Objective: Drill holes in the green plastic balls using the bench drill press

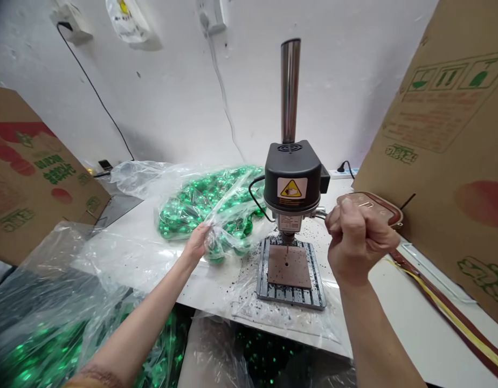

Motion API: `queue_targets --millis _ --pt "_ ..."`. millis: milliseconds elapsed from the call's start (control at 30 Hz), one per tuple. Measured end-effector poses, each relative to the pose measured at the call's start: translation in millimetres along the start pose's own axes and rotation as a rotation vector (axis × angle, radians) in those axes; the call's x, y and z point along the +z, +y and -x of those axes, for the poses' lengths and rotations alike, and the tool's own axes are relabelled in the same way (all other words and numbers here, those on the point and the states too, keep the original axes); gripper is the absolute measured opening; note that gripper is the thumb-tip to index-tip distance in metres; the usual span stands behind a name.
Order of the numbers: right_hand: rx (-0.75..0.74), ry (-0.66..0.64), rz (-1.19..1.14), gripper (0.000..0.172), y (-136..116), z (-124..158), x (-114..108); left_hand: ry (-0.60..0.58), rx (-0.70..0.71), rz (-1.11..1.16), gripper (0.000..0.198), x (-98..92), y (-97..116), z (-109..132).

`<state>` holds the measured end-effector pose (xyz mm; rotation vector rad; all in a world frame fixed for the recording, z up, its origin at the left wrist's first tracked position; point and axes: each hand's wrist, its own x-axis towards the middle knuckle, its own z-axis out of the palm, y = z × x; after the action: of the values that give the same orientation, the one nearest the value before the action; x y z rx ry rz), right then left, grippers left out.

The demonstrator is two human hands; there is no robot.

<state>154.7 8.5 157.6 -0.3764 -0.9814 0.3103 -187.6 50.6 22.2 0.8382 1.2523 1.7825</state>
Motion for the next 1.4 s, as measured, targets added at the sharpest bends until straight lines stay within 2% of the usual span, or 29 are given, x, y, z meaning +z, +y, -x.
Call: queue_targets --millis 233,267,333,400,433,467,533,600,633,700,767,933,1067,1267,1333,1400 --pt "-0.01 0.002 0.013 0.041 2 1 -3 0.199 0.234 -0.467 0.014 -31.4 9 43" --pt "-0.01 0.001 0.015 0.041 2 1 -3 0.234 0.288 -0.532 0.016 -31.6 10 48" --pt "-0.009 0.0 0.016 0.042 2 1 -3 0.268 0.508 -0.709 0.026 -25.5 14 56" --pt "-0.012 0.0 0.016 0.042 2 1 -3 0.169 0.8 -0.922 0.033 -10.4 21 63" --pt "-0.015 0.001 0.016 0.042 3 1 -2 0.081 0.905 -1.024 0.035 0.2 25 65" --pt "-0.018 0.003 0.017 0.043 3 1 -2 -0.003 0.945 -1.118 0.039 12.2 28 66" --pt "-0.021 0.008 0.018 0.043 2 1 -2 -0.072 0.851 -1.334 0.054 37.1 31 64" --pt "-0.024 0.009 0.017 0.043 2 1 -3 -0.051 0.599 -1.528 0.07 57.4 28 55" --pt "-0.026 0.007 0.016 0.042 2 1 -3 -0.046 0.454 -1.576 0.069 63.8 25 48" --pt "-0.032 -0.003 0.016 0.041 1 0 -4 -0.06 0.235 -1.579 0.051 67.5 17 34" --pt "-0.032 -0.018 0.017 0.04 1 0 -5 -0.063 0.157 -1.517 0.028 60.4 11 20" --pt "-0.022 -0.027 0.013 0.038 3 2 -6 -0.064 0.179 -1.326 0.01 28.8 5 2" --pt "-0.017 -0.012 0.009 0.041 4 4 -5 -0.084 0.215 -1.137 0.017 16.8 -3 1" --pt "-0.014 -0.018 0.016 0.037 3 3 -5 -0.067 0.318 -1.057 0.009 3.4 -17 22" --pt "-0.02 -0.016 0.012 0.038 3 3 -6 -0.03 0.359 -1.074 0.014 -1.2 -15 31" --pt "-0.024 -0.009 0.006 0.037 3 2 -5 -0.029 0.497 -1.14 0.024 -3.1 -7 41"
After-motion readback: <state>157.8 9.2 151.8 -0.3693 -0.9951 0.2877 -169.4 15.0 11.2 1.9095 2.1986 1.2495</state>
